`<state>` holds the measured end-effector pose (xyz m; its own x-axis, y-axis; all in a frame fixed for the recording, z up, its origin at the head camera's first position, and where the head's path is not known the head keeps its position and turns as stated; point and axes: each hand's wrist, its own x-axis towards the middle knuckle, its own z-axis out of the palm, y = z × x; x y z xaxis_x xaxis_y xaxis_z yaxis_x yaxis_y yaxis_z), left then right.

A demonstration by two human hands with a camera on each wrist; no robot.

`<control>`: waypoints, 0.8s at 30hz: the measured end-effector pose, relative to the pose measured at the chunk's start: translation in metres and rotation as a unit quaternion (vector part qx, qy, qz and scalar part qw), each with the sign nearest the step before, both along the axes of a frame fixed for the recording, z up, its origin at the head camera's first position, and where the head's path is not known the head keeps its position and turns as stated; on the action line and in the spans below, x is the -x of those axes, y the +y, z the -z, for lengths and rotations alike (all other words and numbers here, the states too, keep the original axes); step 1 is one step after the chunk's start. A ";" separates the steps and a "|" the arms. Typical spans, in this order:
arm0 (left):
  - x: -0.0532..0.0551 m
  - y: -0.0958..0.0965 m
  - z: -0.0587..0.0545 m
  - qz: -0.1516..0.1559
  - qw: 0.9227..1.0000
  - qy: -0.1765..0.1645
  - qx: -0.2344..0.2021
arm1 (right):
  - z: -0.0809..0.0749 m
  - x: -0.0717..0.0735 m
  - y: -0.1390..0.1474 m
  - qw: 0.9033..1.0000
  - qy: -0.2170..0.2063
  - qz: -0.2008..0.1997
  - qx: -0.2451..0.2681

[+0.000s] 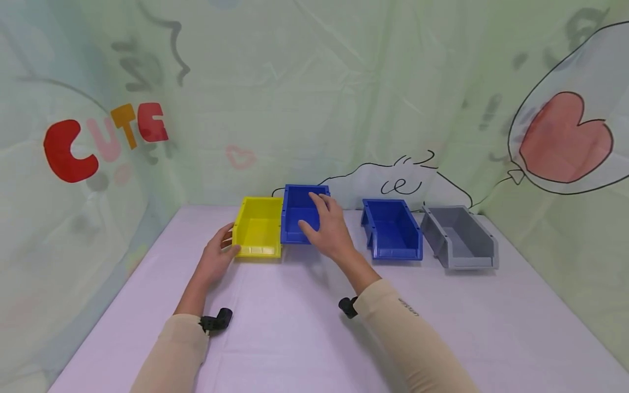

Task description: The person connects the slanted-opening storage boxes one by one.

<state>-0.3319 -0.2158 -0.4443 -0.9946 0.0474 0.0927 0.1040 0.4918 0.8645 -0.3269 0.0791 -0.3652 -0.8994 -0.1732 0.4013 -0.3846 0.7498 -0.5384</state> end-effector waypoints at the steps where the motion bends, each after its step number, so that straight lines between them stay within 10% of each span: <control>1: 0.000 0.000 0.000 -0.001 1.000 -0.001 -0.001 | 0.000 0.000 -0.002 1.000 0.006 -0.002 -0.014; 24: 0.001 0.001 0.001 -0.010 1.000 -0.008 -0.003 | 0.005 0.012 -0.034 0.973 -0.067 -0.081 -0.205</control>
